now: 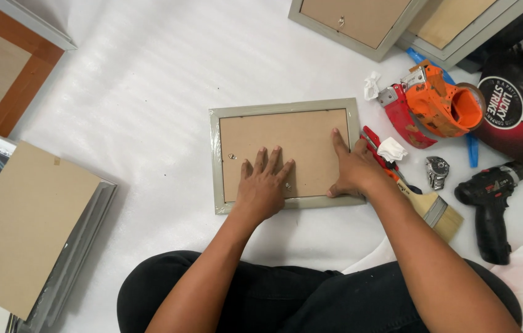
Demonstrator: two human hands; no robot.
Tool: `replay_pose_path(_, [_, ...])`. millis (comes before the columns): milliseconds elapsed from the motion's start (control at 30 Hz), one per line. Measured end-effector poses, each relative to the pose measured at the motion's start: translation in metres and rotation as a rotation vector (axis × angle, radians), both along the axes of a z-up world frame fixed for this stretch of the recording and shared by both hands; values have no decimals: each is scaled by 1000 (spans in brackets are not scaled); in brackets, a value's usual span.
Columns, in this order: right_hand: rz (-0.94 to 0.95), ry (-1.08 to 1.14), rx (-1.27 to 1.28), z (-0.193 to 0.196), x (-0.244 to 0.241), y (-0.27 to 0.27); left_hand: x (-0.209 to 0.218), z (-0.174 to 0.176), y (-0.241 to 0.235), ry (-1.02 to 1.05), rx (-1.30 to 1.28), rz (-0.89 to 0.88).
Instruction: Cleaning a glass pane and assembling a picture frame with a photo.
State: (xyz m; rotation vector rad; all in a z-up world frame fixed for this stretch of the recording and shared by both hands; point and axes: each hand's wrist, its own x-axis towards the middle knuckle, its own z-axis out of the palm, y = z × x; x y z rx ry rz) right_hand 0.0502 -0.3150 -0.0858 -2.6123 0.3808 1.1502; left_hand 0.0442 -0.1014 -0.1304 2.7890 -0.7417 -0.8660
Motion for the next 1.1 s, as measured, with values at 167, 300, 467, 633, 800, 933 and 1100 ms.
replay_pose_path(167, [11,-28,4,-2,0,-2,27,-36,24,-185,-117,44])
replay_pose_path(300, [23,-65,-13,-8,-2,0,44,-4,57,-149,26,386])
replay_pose_path(467, [8,-90,-34,-14,-1,-1,45,-16,77,-52,29,532])
replay_pose_path(633, [-11,-95,7,-8,-1,4,43,1,69,28,34,534])
replay_pose_path(800, [21,-66,-41,-16,-1,1,42,0,68,41,36,535])
replay_pose_path(933, [41,-83,-10,-34,7,-23,42,-12,72,-28,71,518])
replay_pose_path(1100, [-50,-199,8,-31,5,-70,29,12,84,104,3,551])
